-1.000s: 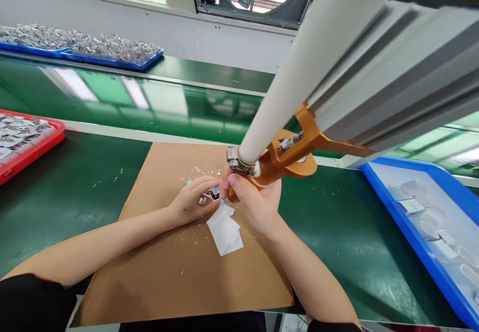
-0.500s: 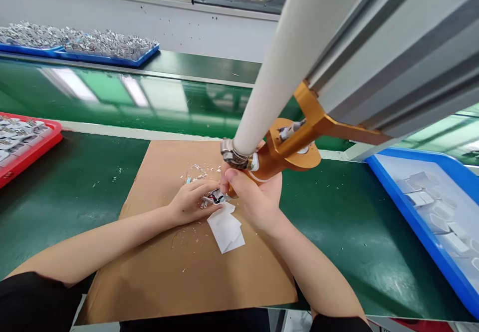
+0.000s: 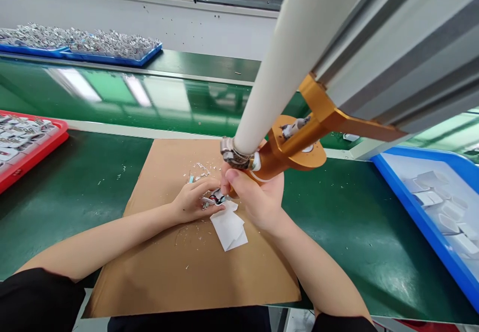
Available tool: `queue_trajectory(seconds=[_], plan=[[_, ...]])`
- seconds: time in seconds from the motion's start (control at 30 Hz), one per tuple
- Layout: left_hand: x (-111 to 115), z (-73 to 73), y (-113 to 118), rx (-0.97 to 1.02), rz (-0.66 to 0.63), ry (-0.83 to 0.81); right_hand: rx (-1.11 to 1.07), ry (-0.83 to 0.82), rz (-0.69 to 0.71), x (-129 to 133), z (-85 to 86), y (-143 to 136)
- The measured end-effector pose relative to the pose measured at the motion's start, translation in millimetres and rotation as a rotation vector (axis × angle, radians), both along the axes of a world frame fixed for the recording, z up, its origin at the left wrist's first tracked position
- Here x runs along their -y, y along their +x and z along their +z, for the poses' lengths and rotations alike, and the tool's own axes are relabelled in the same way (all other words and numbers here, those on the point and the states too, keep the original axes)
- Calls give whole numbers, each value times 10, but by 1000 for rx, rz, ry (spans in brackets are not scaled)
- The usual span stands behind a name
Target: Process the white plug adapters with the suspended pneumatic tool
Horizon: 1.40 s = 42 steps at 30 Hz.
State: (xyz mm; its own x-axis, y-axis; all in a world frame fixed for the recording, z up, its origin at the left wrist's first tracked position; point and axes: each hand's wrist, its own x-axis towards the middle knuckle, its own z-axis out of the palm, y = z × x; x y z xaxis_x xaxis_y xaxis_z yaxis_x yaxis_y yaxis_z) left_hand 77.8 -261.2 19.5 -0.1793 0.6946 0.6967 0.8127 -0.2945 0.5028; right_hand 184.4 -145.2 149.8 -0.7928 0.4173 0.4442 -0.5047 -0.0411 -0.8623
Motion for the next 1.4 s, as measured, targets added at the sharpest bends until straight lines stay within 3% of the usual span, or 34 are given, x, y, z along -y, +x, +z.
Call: queue_trajectory(seconds=[0.37, 1.4], plan=[[0, -20, 2, -32, 12, 16, 120, -28, -51, 18, 62, 28], [10, 31, 0, 37, -73, -11, 148, -31, -69, 84, 53, 60]])
